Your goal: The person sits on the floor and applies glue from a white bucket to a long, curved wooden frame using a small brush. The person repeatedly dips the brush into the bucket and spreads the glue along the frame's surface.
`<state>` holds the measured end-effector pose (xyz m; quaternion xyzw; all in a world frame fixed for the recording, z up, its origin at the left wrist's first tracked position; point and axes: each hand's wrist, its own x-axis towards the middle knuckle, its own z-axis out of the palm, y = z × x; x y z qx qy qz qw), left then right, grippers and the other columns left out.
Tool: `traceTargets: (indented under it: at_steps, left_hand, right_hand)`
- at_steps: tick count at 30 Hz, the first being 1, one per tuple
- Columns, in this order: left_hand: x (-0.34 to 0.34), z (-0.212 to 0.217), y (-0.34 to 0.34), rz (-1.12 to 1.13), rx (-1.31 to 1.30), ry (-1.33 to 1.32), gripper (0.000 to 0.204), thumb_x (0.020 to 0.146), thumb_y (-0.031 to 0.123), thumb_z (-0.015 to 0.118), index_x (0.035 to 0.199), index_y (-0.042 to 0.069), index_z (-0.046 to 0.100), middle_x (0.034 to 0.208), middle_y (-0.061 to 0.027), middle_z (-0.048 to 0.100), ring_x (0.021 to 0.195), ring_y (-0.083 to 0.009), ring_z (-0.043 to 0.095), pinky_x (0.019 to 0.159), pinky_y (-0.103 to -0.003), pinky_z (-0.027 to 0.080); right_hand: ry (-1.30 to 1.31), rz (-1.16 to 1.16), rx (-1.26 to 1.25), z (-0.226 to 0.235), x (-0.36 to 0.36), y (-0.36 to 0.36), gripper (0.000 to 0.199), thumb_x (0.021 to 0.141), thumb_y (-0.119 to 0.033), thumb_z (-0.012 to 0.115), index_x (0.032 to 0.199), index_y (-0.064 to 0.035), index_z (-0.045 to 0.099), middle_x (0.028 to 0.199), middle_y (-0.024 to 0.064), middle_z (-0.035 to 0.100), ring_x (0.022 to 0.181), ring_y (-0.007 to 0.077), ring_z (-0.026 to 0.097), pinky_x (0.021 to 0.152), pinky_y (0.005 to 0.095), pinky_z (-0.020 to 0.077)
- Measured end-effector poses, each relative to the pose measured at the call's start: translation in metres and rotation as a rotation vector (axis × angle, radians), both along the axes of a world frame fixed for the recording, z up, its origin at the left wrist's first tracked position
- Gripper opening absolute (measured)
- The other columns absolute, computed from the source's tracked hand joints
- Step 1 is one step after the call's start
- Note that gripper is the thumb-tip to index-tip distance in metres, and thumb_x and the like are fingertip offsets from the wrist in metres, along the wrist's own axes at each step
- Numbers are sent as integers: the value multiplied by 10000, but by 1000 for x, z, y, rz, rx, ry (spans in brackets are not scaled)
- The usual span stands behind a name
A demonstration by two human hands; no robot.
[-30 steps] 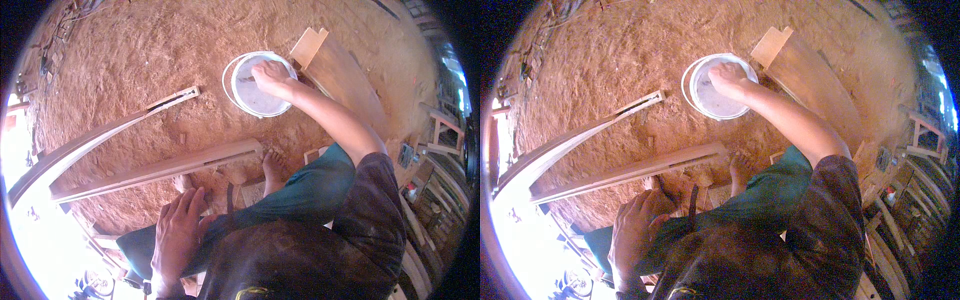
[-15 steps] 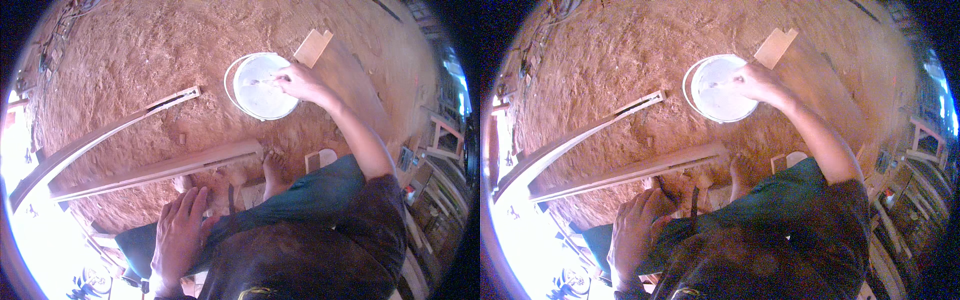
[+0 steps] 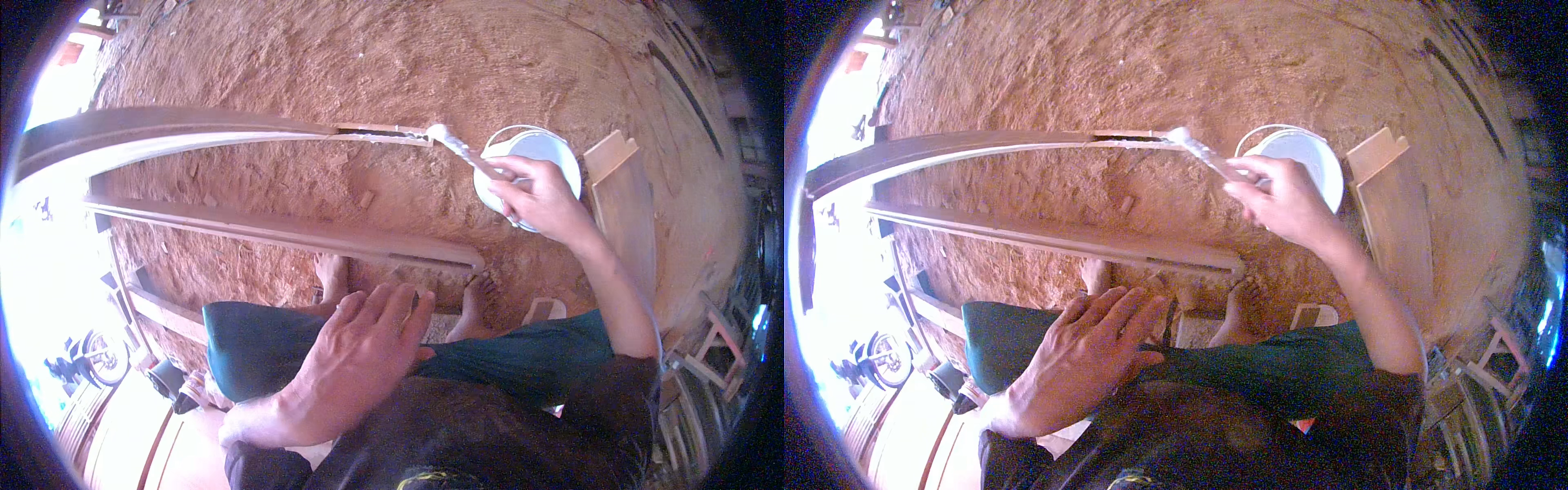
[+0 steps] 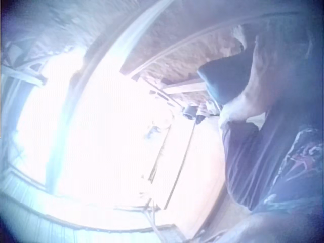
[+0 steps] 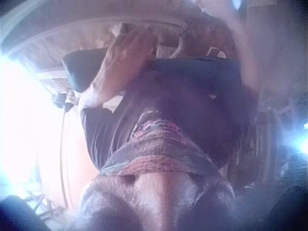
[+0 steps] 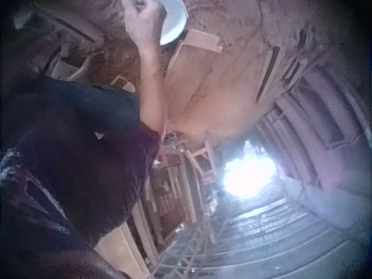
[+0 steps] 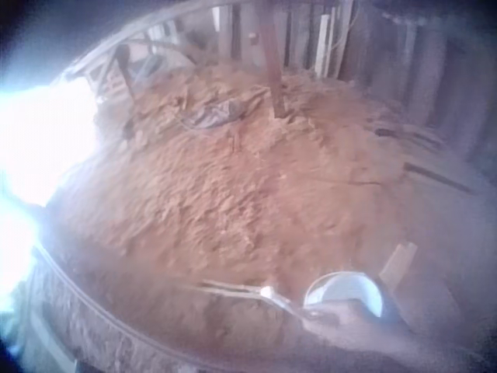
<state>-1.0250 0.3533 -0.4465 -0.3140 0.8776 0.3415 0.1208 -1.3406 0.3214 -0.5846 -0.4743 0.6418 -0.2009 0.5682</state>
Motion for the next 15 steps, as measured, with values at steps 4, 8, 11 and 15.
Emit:
traceTargets:
  at_steps: [4,8,11,15]
  left_hand:
    - [4,-1,4,15,-4,48,666,986,371,685,1501,-31,556,1411,-209,625,1321,-358,600,1096,-470,493]
    - [8,3,6,28,33,21,683,1011,405,690,1540,9,516,1487,-198,602,1402,-352,567,1176,-483,456]
    - [12,5,1,35,50,7,672,1015,403,682,1537,12,519,1485,-201,600,1400,-359,567,1176,-488,457]
    - [17,3,-1,43,58,-3,661,1017,394,671,1529,2,526,1463,-206,600,1383,-362,568,1165,-486,460]
  right_hand:
    - [80,152,8,-27,45,-37,317,1051,-219,706,1251,20,765,837,109,800,671,147,760,594,323,594]
    - [87,195,85,-70,64,-68,288,1042,-218,696,1195,12,777,782,101,784,652,154,760,590,340,599]
    - [148,303,150,-80,72,-92,354,1046,-218,691,1286,34,752,835,51,749,690,134,760,590,318,609]
    - [147,362,121,-98,74,-106,326,1038,-241,689,1175,41,778,827,52,748,665,137,745,620,329,610]
